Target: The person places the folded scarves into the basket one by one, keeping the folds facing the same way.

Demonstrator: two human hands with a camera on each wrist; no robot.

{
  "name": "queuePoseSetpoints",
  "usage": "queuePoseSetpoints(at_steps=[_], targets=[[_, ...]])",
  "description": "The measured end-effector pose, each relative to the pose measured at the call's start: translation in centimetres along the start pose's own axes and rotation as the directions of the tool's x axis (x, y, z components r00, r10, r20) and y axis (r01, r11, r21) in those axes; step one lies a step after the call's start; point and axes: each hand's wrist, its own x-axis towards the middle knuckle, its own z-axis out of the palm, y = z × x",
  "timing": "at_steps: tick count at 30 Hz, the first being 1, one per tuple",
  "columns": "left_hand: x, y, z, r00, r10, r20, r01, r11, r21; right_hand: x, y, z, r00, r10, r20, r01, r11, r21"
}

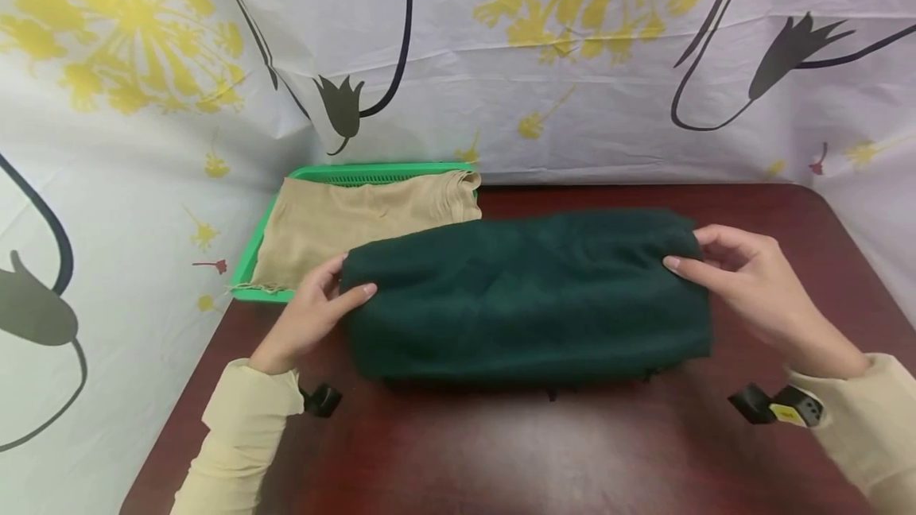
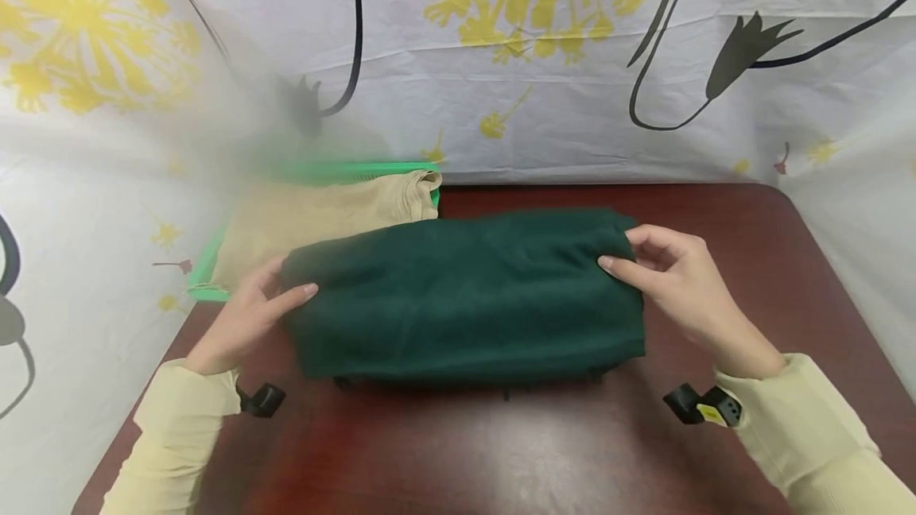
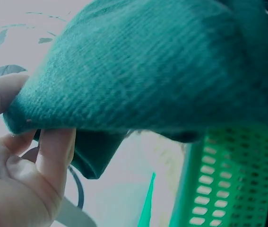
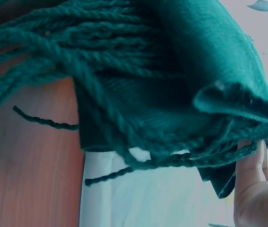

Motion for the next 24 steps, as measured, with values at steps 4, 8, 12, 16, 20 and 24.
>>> queuePoseSetpoints(at_steps=[4,8,12,16,20,24], targets=[[0.2,0.2,-1.1,1.000,0.006,-0.016,-0.005,0.999,0.039,0.8,0.0,0.7,1.000,-0.019,0.016,0.018,0.997,0.075],[0.3,0.3,-2.1,0.999,-0.007,-0.037,0.010,0.997,0.077,1.7,-0.1,1.4,0.999,-0.037,0.035,0.033,0.992,0.118],[0.4,0.2,-3.1,0.999,-0.013,-0.041,0.016,0.995,0.096,2.4,-0.1,2.1,0.998,-0.044,0.047,0.039,0.992,0.119],[0.7,-0.2,-4.2,0.999,0.005,-0.050,0.000,0.995,0.101,2.9,0.0,2.8,0.997,-0.053,0.062,0.044,0.991,0.127],[0.6,-0.6,-5.2,0.998,0.041,-0.057,-0.036,0.996,0.084,3.5,-0.1,3.6,0.996,-0.061,0.069,0.055,0.995,0.088],[0.5,-0.8,-5.8,0.995,0.079,-0.058,-0.077,0.996,0.037,4.2,-0.2,4.3,0.995,-0.074,0.070,0.069,0.995,0.074]])
